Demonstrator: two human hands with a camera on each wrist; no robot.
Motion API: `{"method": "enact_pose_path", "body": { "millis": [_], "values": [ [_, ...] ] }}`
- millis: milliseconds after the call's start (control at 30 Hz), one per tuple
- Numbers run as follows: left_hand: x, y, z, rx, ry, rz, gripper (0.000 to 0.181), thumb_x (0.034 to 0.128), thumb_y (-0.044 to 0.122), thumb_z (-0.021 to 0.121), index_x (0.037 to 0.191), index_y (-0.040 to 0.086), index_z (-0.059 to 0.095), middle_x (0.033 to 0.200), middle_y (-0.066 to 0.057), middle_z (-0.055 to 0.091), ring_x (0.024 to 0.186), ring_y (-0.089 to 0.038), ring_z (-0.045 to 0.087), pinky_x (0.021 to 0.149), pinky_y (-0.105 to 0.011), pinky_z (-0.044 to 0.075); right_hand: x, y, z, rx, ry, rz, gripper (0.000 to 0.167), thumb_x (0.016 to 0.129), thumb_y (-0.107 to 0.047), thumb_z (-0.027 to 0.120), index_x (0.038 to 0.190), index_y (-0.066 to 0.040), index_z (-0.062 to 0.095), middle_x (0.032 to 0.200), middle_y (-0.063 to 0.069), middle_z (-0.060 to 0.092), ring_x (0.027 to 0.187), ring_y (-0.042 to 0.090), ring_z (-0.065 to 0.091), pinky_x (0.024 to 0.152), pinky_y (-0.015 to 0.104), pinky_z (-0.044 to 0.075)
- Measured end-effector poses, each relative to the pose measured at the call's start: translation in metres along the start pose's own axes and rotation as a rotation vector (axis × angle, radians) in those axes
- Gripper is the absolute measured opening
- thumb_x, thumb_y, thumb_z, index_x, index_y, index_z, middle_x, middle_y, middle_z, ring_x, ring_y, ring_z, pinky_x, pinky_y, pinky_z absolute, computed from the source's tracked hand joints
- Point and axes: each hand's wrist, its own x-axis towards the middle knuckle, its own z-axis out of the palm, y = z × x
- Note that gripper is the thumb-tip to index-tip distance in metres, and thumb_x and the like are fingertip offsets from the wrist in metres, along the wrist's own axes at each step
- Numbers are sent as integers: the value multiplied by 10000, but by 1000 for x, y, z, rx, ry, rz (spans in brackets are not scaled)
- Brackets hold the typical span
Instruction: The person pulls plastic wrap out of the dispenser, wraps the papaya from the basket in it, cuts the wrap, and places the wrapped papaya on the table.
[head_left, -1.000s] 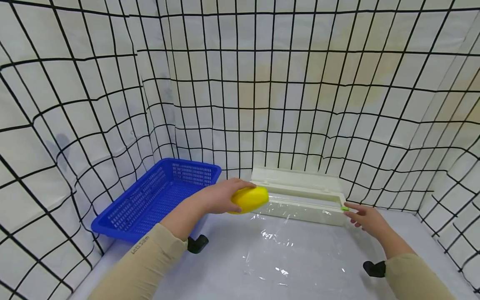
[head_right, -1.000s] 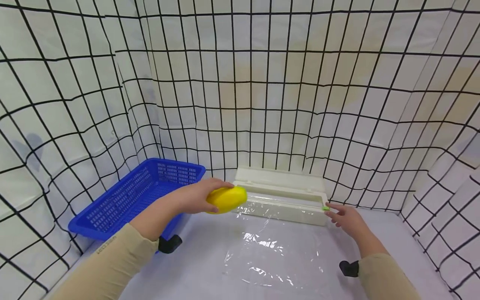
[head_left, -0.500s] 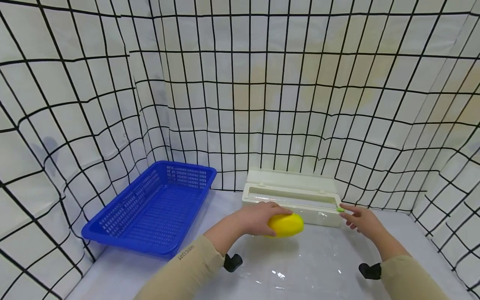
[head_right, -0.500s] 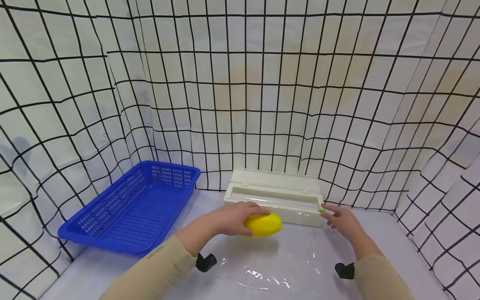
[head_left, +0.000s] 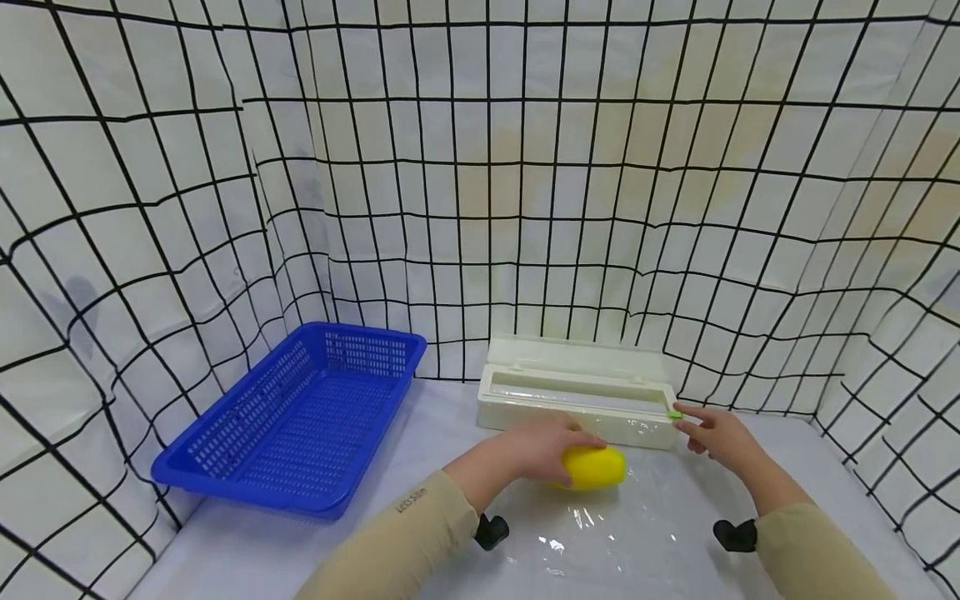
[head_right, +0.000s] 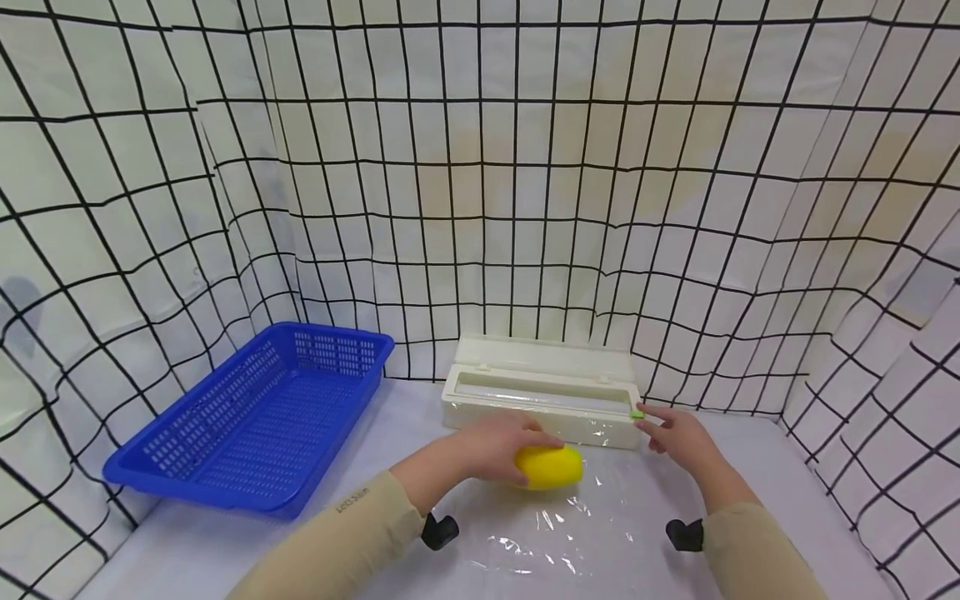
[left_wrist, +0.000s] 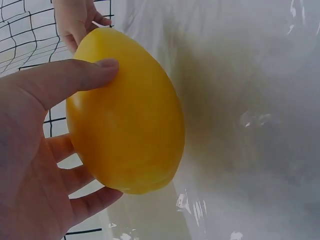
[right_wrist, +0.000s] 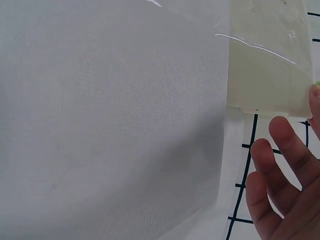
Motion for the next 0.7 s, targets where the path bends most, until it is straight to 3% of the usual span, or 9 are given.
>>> {"method": "enact_pose_path", "body": {
  "millis": [167,433,700],
  "values": [
    [0,-1,5,18,-21,-34,686,806,336,789,1418,461,505,1304,63,556,1147,-148,519,924,-309,446,0,-3,1,-10,-1,-18,584,979,-348,627,1460,-55,473,779,40,633,738,199,575,629,317,481],
    [-1,-7,12,-47,-32,-49,712,841,338,764,1464,455,441,1428,33,479,1274,-196,457,1061,-365,391,-3,-2,3,23,11,-49,588,988,-364,608,1458,-38,469,853,77,656,771,205,590,658,320,502],
    [-4,-8,11,-115,-12,-43,718,859,323,762,1486,418,425,1447,75,460,1314,-172,429,1102,-377,354,-6,6,3,61,60,-62,659,1008,-390,569,1527,-52,347,992,147,672,817,202,615,686,329,531]
  ]
}}
